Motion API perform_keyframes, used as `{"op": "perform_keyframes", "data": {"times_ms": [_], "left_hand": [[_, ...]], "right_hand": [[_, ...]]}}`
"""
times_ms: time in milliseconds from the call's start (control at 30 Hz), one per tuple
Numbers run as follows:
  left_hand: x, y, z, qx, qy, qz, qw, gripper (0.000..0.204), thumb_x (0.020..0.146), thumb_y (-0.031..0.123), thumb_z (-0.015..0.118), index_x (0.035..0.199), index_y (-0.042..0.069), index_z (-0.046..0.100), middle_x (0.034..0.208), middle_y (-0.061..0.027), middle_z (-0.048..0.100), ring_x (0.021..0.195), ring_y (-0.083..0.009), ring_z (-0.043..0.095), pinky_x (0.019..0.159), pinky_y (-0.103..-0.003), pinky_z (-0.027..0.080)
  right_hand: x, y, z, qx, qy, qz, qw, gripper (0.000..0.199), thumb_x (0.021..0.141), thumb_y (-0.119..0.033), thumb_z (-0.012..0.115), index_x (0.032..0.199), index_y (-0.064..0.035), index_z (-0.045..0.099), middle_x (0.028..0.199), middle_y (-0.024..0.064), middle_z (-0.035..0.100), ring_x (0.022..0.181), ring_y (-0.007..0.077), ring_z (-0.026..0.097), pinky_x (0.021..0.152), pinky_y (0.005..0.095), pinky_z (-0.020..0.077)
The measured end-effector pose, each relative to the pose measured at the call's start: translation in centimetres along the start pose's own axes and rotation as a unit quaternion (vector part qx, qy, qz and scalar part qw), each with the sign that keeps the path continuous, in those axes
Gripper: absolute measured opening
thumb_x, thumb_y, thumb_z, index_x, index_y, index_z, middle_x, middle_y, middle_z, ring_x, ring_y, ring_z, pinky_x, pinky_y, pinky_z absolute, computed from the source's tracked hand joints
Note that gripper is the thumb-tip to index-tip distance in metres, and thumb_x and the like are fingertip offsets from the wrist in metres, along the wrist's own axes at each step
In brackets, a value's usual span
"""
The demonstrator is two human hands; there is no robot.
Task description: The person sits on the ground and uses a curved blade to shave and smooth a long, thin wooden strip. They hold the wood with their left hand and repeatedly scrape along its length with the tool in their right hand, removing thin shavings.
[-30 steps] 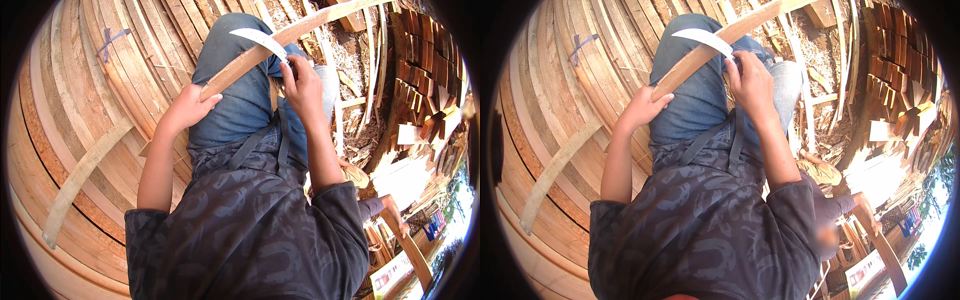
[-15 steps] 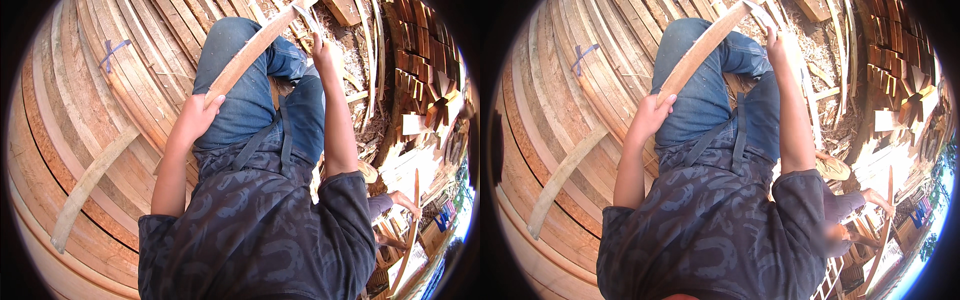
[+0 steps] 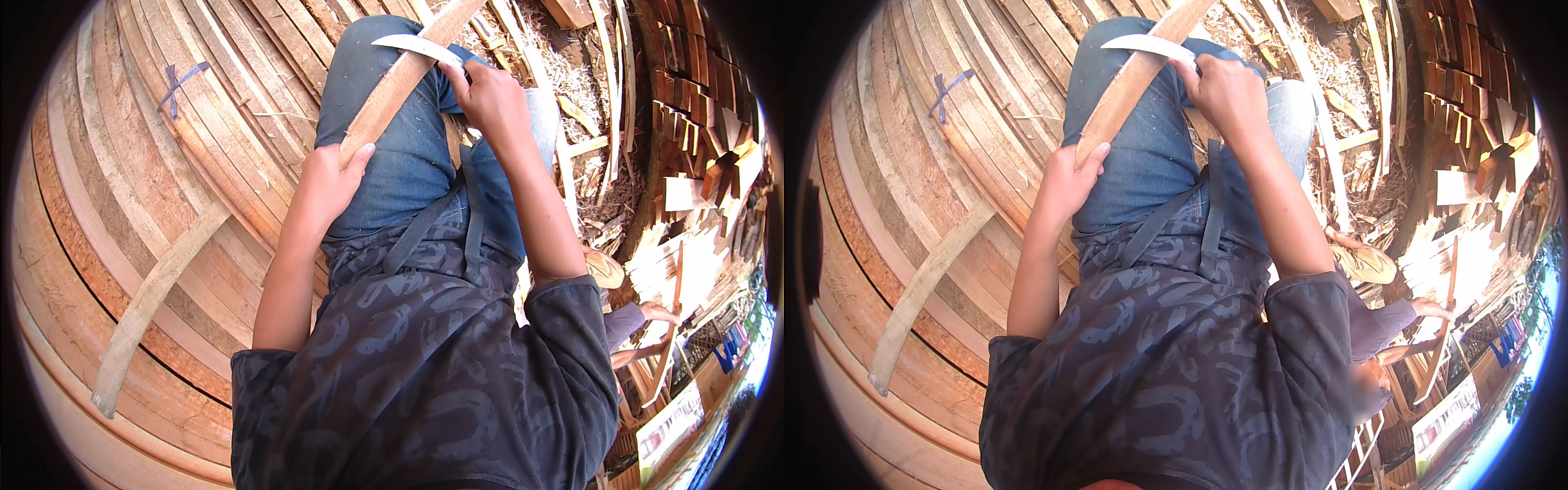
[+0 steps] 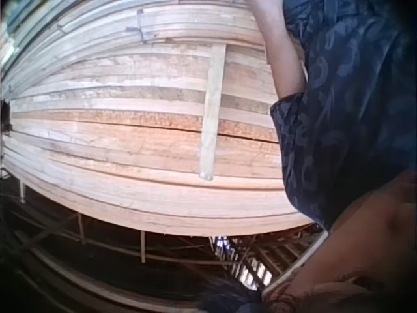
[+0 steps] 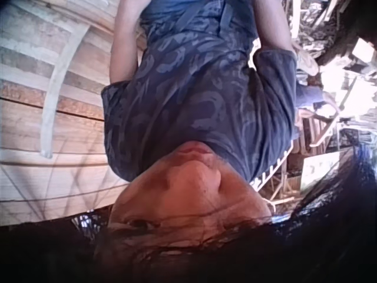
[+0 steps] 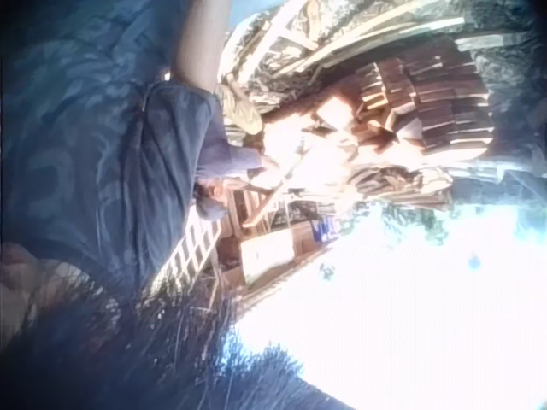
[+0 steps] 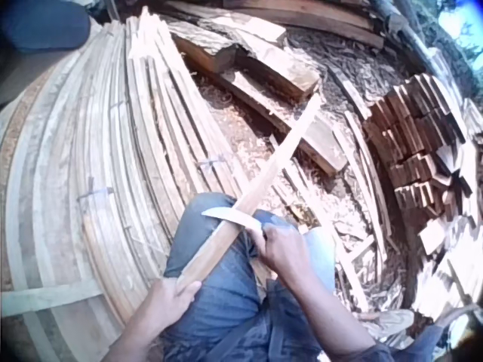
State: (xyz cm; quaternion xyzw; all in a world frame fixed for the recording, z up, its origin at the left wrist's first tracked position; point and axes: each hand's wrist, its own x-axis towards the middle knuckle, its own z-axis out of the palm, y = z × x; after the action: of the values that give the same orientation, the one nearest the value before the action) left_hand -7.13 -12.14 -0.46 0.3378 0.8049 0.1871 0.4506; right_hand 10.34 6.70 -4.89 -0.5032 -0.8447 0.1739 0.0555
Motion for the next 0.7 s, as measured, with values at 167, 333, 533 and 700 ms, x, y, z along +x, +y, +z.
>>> {"op": "perform_keyframes", "data": {"times_ms": [167,333,533,700], "left_hand": [[-0.7,0.7,0.3,0.016,0.031,0.032,0.999,0.041,0.092,0.032,0.062,0.085,-0.008,0.067,0.069,-0.0291,0.061,0.069,-0.0437,0.064,0.06,-0.045,0.051],[-0.6,0.4,0.8,0.049,0.054,0.046,0.996,0.039,0.093,0.031,0.061,0.086,-0.007,0.067,0.068,-0.0287,0.06,0.067,-0.0438,0.064,0.059,-0.046,0.05],[-0.3,0.7,0.7,0.033,0.034,0.034,0.998,0.04,0.092,0.032,0.062,0.083,-0.007,0.067,0.067,-0.0291,0.06,0.067,-0.0441,0.064,0.058,-0.045,0.049],[-0.2,0.0,1.2,0.07,0.069,0.033,0.995,0.041,0.091,0.031,0.064,0.083,-0.009,0.066,0.069,-0.0304,0.06,0.068,-0.0438,0.064,0.059,-0.045,0.05]], "right_hand": [[5.3,11.1,-0.7,-0.033,0.015,0.163,0.986,0.062,0.094,-0.058,0.045,0.086,-0.002,0.071,0.081,0.0263,0.067,0.08,0.0408,0.067,0.074,0.0473,0.0529],[2.6,11.3,-4.4,0.067,0.052,0.142,0.986,0.06,0.097,-0.052,0.05,0.064,-0.0017,0.053,0.055,0.0091,0.043,0.05,0.0128,0.038,0.049,0.0352,0.0304],[-0.9,0.1,-2.3,0.033,-0.044,-0.031,0.998,0.057,0.092,-0.052,0.053,0.067,-0.0025,0.064,0.063,0.0222,0.062,0.066,0.0406,0.064,0.063,0.0493,0.0521],[3.1,2.4,0.2,0.047,-0.001,0.042,0.998,0.061,0.094,-0.055,0.048,0.078,0.0003,0.069,0.071,0.0257,0.064,0.071,0.043,0.064,0.068,0.0494,0.0509]]}}
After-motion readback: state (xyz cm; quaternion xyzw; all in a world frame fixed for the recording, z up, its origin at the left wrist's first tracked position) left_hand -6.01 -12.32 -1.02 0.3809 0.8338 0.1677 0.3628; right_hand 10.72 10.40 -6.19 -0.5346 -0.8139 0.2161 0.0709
